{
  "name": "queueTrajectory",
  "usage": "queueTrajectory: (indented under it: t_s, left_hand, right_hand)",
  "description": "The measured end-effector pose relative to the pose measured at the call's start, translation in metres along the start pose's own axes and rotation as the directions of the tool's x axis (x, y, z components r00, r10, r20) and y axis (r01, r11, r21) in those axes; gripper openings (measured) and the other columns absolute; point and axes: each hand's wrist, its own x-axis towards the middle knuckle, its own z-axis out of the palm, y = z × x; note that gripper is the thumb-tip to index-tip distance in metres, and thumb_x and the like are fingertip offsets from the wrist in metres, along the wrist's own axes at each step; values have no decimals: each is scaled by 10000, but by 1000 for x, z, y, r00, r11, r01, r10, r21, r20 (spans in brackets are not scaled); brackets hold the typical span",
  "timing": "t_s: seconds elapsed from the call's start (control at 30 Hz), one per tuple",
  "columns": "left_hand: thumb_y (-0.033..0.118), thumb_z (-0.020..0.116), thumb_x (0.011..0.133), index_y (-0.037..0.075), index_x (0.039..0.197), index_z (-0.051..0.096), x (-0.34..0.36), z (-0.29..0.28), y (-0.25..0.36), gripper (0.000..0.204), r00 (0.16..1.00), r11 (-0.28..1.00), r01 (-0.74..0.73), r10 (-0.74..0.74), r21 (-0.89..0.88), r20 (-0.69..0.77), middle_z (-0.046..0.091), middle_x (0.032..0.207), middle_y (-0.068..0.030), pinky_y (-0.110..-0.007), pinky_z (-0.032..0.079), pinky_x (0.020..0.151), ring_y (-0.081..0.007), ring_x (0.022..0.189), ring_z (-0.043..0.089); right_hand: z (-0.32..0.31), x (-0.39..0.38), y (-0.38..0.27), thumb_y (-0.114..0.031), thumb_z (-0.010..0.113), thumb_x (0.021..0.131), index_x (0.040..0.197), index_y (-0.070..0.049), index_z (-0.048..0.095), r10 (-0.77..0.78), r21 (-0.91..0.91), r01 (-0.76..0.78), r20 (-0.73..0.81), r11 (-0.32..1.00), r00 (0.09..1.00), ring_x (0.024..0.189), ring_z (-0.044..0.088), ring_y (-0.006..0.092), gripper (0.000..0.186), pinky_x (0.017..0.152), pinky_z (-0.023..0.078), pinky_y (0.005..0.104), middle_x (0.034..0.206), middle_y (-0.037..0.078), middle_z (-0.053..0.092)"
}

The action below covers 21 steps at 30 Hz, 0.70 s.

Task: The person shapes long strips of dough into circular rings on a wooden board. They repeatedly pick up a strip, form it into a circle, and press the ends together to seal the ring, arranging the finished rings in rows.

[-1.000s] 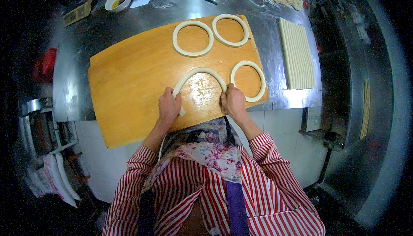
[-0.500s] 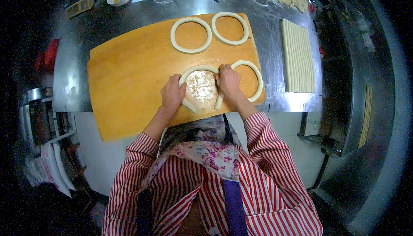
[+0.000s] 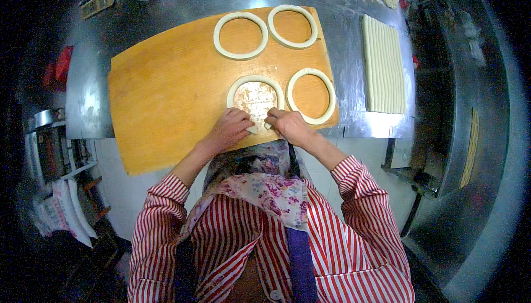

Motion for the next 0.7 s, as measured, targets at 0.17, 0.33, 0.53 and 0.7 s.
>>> queueTrajectory:
  t_s: [0.17, 0.33, 0.53, 0.7]
  left_hand:
    - [129, 755, 761, 64, 1016, 686, 9, 5, -7, 272, 997, 997, 49, -46, -53, 64, 639, 994, -97, -426, 464, 908, -313, 1001, 600]
    - [133, 797, 786, 23, 999, 722, 24, -14, 1, 251, 910, 756, 373, -410, -538, 54, 719, 938, -105, -344, 538, 827, -242, 909, 696]
    - [161, 776, 862, 15, 1015, 762, 25, -25, -16, 212, 874, 616, 470, -426, -632, 235, 759, 948, -94, -302, 548, 817, -163, 900, 702]
    - [137, 732, 899, 10, 1050, 748, 22, -12, -19, 198, 906, 703, 403, -398, -586, 145, 754, 959, -116, -302, 544, 804, -159, 888, 698]
  right_hand:
    - [-3, 5, -21, -135, 733, 809, 1118, -26, 684, 138, 93, -132, -60, 987, 989, 890, 680, 338, 331, 743, 554, 436, 1061, 134, 635]
    - [1, 24, -40, -236, 842, 780, 1051, 15, 732, 452, 511, -362, -60, 780, 890, 749, 696, 258, 385, 672, 550, 366, 865, 173, 703]
    - [-3, 34, -41, -148, 859, 786, 1143, 29, 707, 536, 691, -419, 55, 589, 843, 691, 585, 82, 426, 639, 500, 271, 836, 39, 698]
    - [15, 33, -37, -61, 817, 800, 1247, 2, 650, 547, 733, -317, -89, 601, 832, 767, 599, 86, 482, 697, 506, 258, 926, 35, 702]
